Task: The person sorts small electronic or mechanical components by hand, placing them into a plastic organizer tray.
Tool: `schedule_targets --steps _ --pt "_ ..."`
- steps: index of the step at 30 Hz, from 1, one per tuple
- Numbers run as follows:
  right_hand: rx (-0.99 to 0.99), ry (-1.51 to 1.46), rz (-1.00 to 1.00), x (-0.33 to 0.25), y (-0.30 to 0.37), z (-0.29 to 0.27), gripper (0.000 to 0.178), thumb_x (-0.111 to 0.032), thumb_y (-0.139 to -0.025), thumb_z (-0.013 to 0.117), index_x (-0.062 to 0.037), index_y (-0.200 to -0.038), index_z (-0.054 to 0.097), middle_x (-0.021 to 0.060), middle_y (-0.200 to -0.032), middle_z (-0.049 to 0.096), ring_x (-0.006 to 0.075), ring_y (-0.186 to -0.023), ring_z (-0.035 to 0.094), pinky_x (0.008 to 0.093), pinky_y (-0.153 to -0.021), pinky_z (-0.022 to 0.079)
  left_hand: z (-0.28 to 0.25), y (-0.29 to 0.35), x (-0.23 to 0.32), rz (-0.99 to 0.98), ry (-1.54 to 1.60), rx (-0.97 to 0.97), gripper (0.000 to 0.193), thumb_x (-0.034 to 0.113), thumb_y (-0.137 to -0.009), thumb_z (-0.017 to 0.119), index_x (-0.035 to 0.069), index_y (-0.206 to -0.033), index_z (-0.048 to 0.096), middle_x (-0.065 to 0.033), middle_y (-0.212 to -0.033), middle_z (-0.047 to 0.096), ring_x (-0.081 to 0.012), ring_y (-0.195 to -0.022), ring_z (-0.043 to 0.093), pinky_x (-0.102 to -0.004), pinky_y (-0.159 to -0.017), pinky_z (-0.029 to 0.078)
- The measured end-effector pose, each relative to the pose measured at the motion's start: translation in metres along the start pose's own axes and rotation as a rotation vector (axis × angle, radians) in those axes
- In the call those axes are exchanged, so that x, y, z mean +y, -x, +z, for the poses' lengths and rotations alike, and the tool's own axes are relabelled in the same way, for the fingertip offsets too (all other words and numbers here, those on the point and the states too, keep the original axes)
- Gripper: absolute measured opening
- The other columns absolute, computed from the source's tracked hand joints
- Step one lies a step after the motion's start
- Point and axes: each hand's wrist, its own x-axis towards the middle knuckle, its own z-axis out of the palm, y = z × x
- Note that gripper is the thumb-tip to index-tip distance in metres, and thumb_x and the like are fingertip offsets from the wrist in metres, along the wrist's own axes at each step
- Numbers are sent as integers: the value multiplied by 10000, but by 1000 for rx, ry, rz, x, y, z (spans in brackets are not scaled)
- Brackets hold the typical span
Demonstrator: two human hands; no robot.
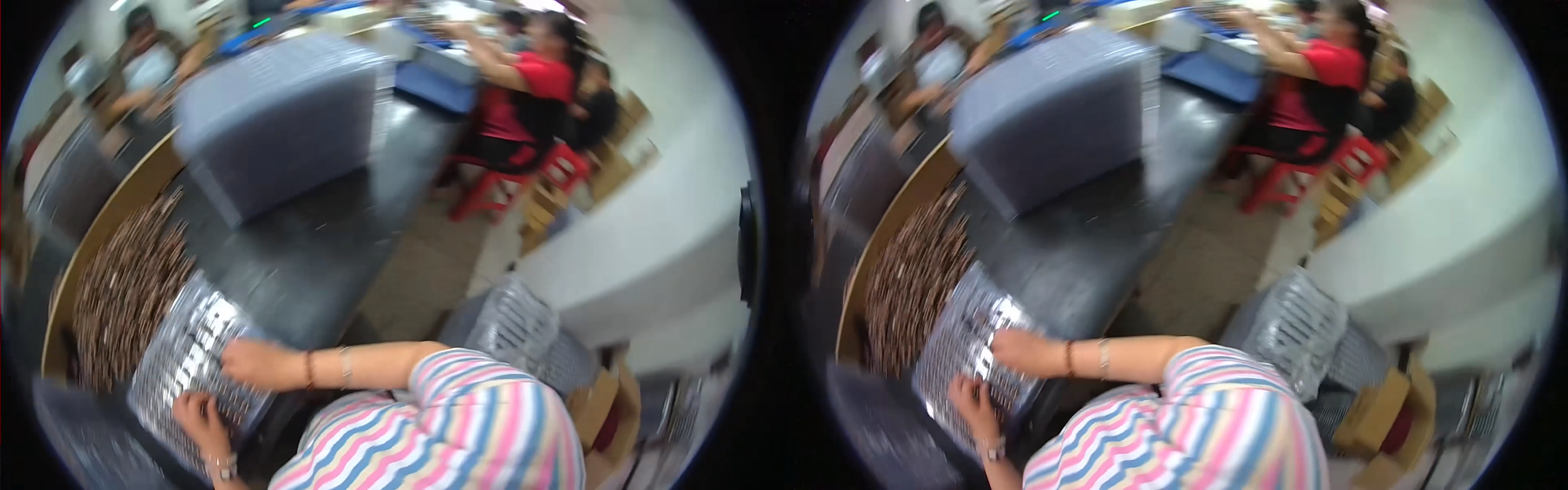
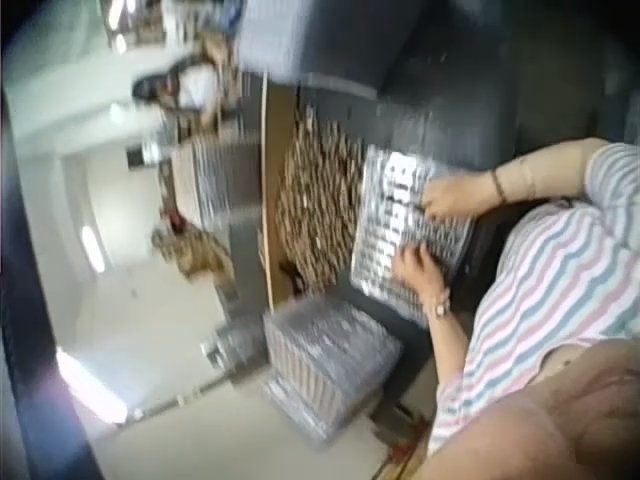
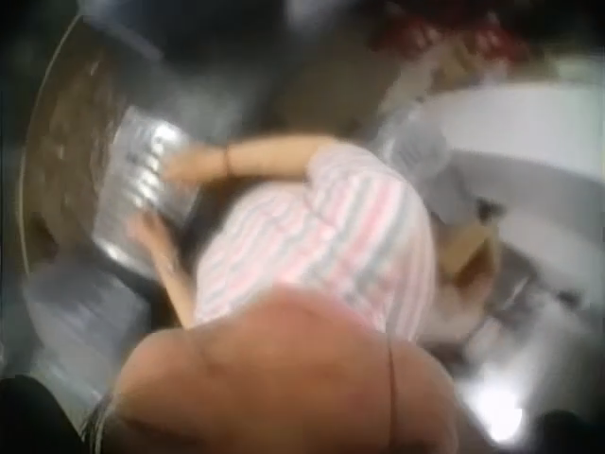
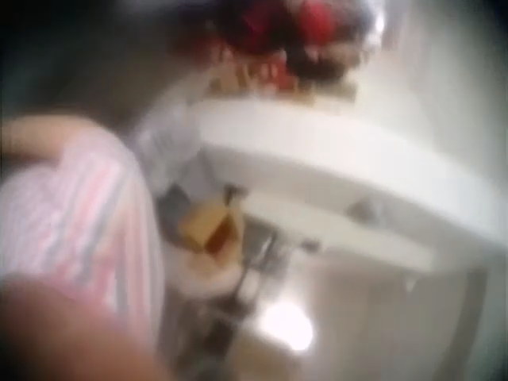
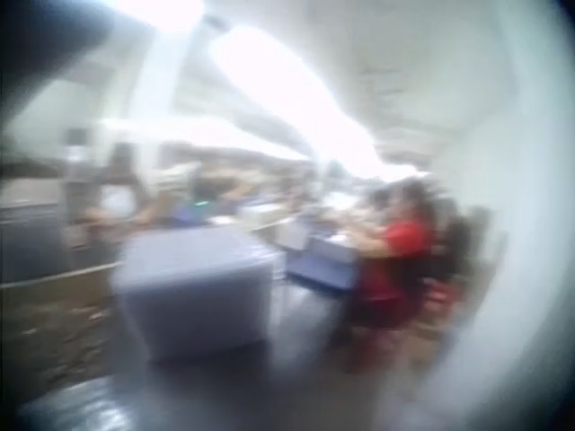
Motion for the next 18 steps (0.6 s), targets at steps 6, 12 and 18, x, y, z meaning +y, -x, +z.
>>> schedule_targets --steps 6,12,18 --pt "166 141 -32 -5 15 5 115 -139 -718 611 -49 -759 553 70 -878 532 234 -901 493 327 -772 429 2 8 -3 38 -29 -44 130 30 -764 636 3 -785 511 -150 -1005 514 -333 -1042 451 -441 -936 328" --pt "105 267 -162 -8 20 -4 88 -146 -726 568 -67 -744 534 41 -801 539 217 -849 501 329 -746 417 -11 -1 26 213 -286 -96 65 2 -794 586 -18 -848 615 -179 -1157 527 -411 -1233 379 -504 -1004 313" --pt "73 267 -188 -6 18 -2 99 -148 -721 571 -70 -766 529 42 -815 541 215 -849 503 327 -764 418 -10 3 17 189 -273 -98 111 29 -803 578 -11 -897 623 -177 -1118 542 -386 -1182 419 -484 -991 331"
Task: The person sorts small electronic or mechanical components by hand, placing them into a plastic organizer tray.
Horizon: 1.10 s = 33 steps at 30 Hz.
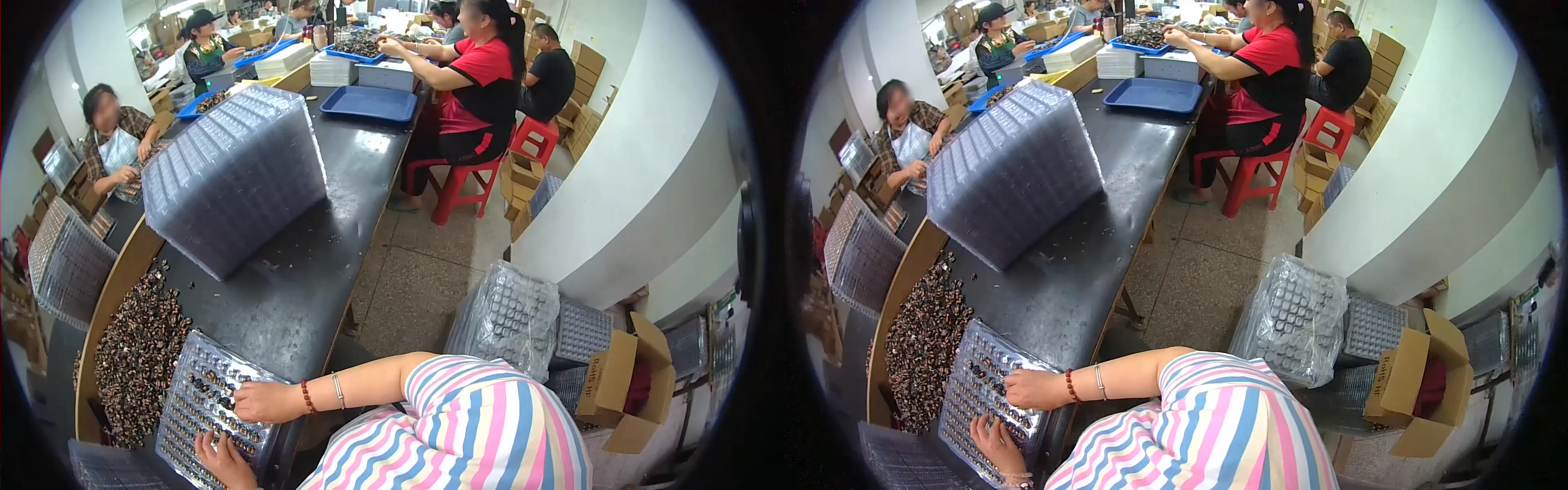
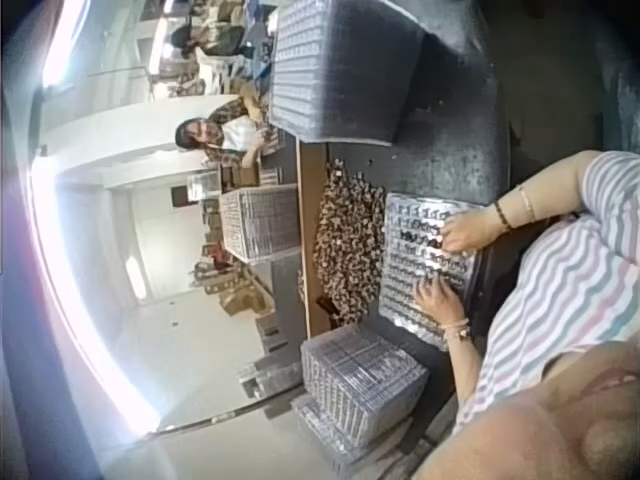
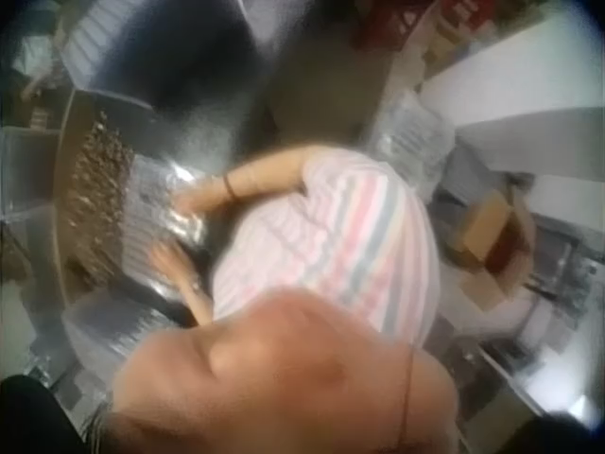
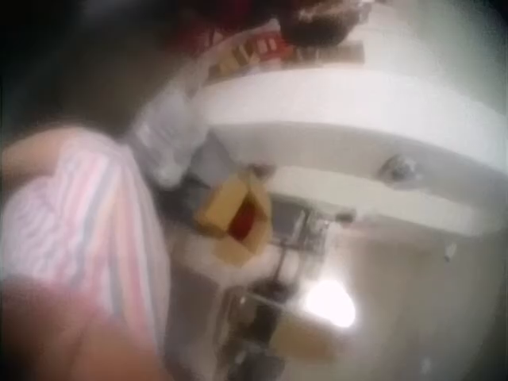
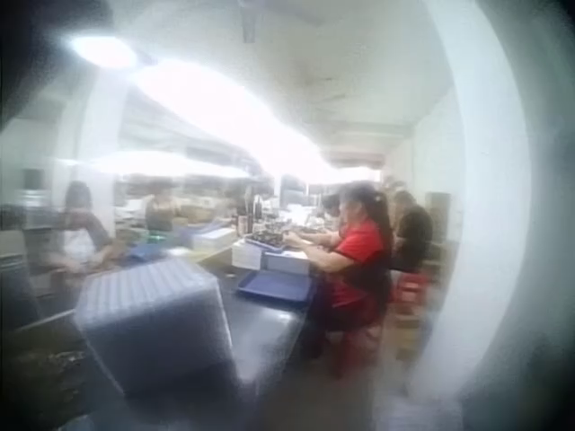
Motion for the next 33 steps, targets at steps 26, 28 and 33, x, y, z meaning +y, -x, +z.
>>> schedule_targets --steps 26,28,33 --pt "143 -412 414 2 5 -1 114 -159 -835 589 -54 -873 567 97 -892 505 278 -848 543 381 -730 450 27 -49 42 -124 304 55 125 40 -884 512 0 -967 597 -145 -945 559 -319 -944 506 -409 -851 402" --pt "104 -368 365 0 2 -4 112 -145 -822 584 -48 -871 561 99 -898 506 278 -855 536 376 -740 448 26 -50 38 -123 317 37 107 37 -885 510 -2 -944 590 -142 -931 556 -314 -926 507 -404 -840 404" --pt "25 -364 336 0 1 -8 122 -69 -804 536 -11 -909 556 116 -938 518 280 -903 522 362 -777 453 32 -55 30 -196 462 116 102 28 -920 474 -15 -895 563 -132 -825 542 -272 -764 525 -354 -708 429"
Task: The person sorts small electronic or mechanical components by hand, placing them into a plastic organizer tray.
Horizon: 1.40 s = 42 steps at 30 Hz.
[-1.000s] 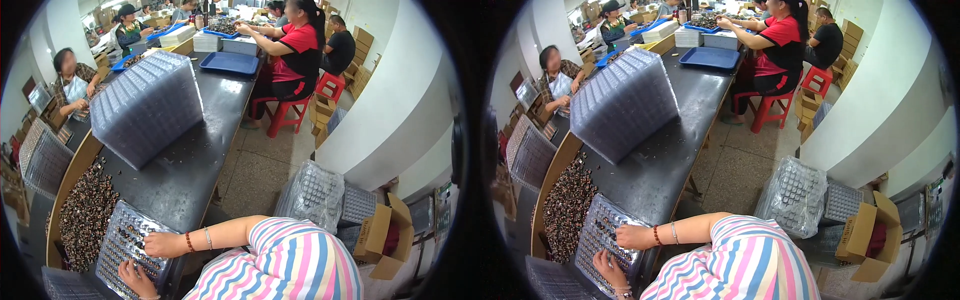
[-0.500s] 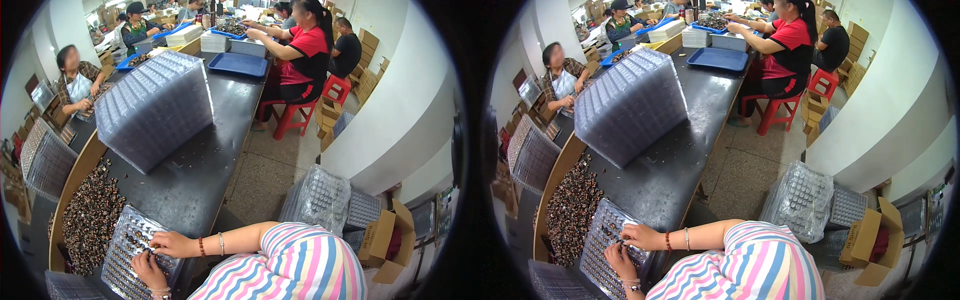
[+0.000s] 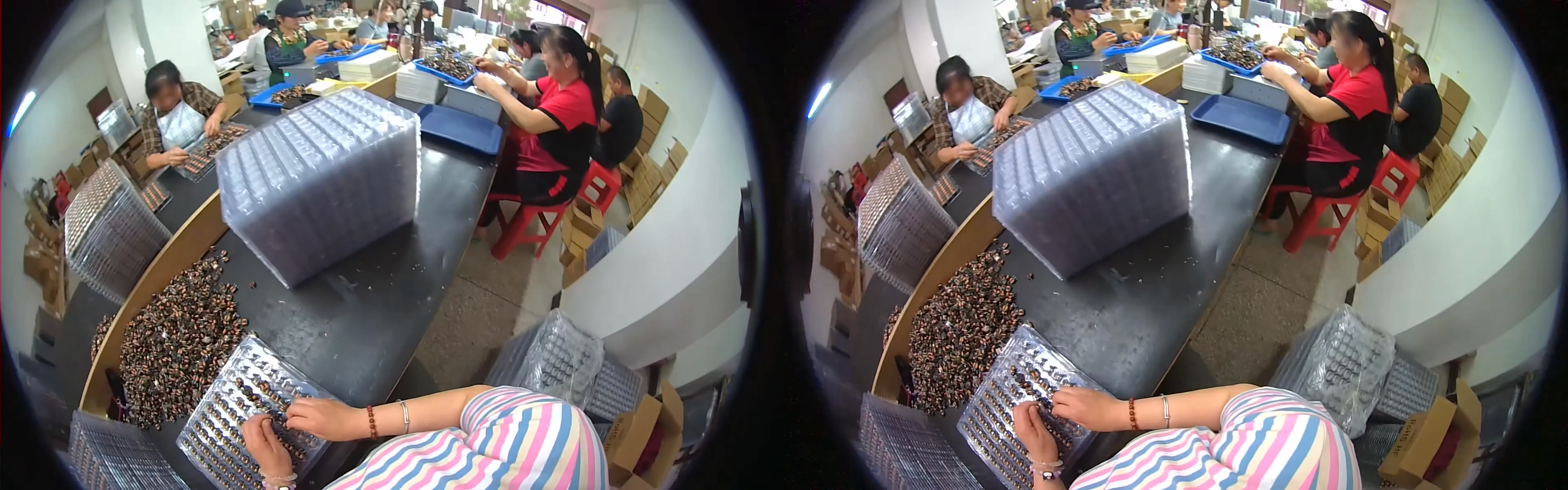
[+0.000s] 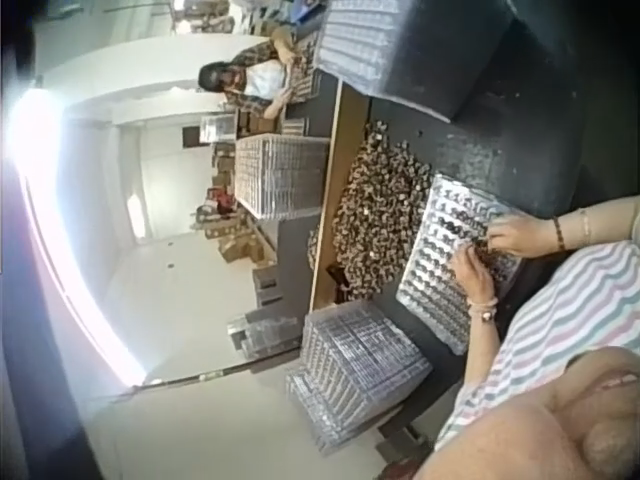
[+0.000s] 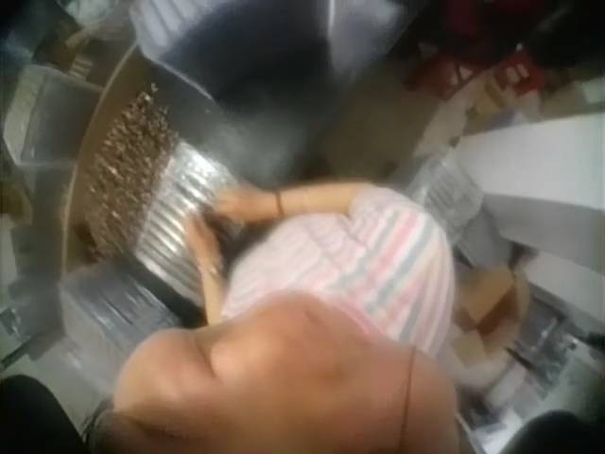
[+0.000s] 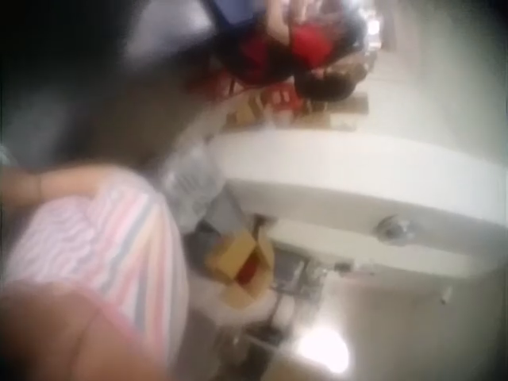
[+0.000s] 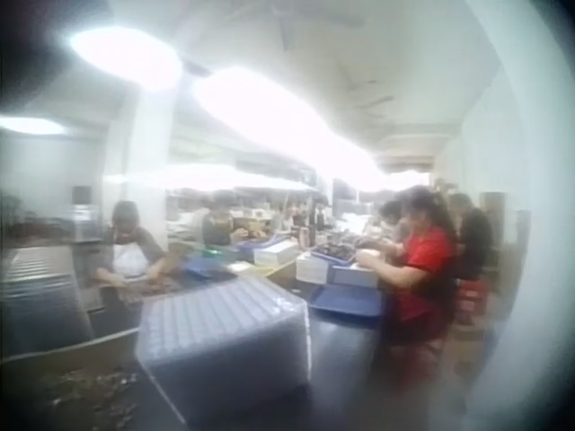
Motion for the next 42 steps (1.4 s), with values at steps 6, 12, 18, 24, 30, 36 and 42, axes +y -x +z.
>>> schedule_targets --steps 6,12,18,24,30,36,42 --pt "-62 -61 1 -3 -3 -11 203 -11 -771 550 -2 -974 564 126 -1049 539 288 -984 527 362 -836 458 0 7 -13 -120 148 102 148 65 -968 456 0 -965 588 -29 -768 535 -116 -634 459 -260 -577 383" --pt "-24 107 -59 -5 8 -14 215 -31 -753 576 -11 -967 575 124 -1118 540 282 -1025 528 359 -871 459 -15 12 0 -329 594 42 200 39 -950 494 28 -1130 582 19 -848 544 -29 -628 415 -172 -536 344" --pt "66 414 -154 -7 8 -15 170 -159 -733 618 -87 -886 595 63 -843 578 227 -843 572 358 -691 459 -38 38 -19 -419 610 120 138 -27 -891 542 -1 -1016 593 -48 -960 605 -120 -816 580 -241 -758 474" --pt "106 419 -199 -9 -6 -37 90 -74 -694 643 -108 -760 593 41 -753 596 236 -689 566 368 -646 439 -61 13 -18 -318 283 145 126 90 -838 653 -28 -880 666 -57 -776 655 -144 -723 574 -301 -884 441" --pt "21 371 -142 -6 -15 -27 156 -31 -737 698 -57 -882 645 41 -955 668 236 -830 603 357 -751 454 -63 0 -42 -380 244 111 152 147 -811 684 41 -921 690 -66 -855 682 -161 -803 622 -293 -707 476" --pt "26 349 -121 -15 -4 -23 146 -33 -742 701 -52 -876 645 52 -899 674 243 -817 600 354 -751 448 -48 -49 -75 -104 -209 169 134 184 -755 717 96 -856 706 -62 -929 654 -258 -958 557 -384 -872 421" --pt "52 277 -77 -13 1 -25 131 -70 -741 717 -58 -845 639 48 -878 668 235 -792 606 362 -771 451 -21 -93 -87 -315 -314 -88 108 193 -710 743 118 -786 724 -87 -969 634 -299 -1010 527 -393 -906 420"
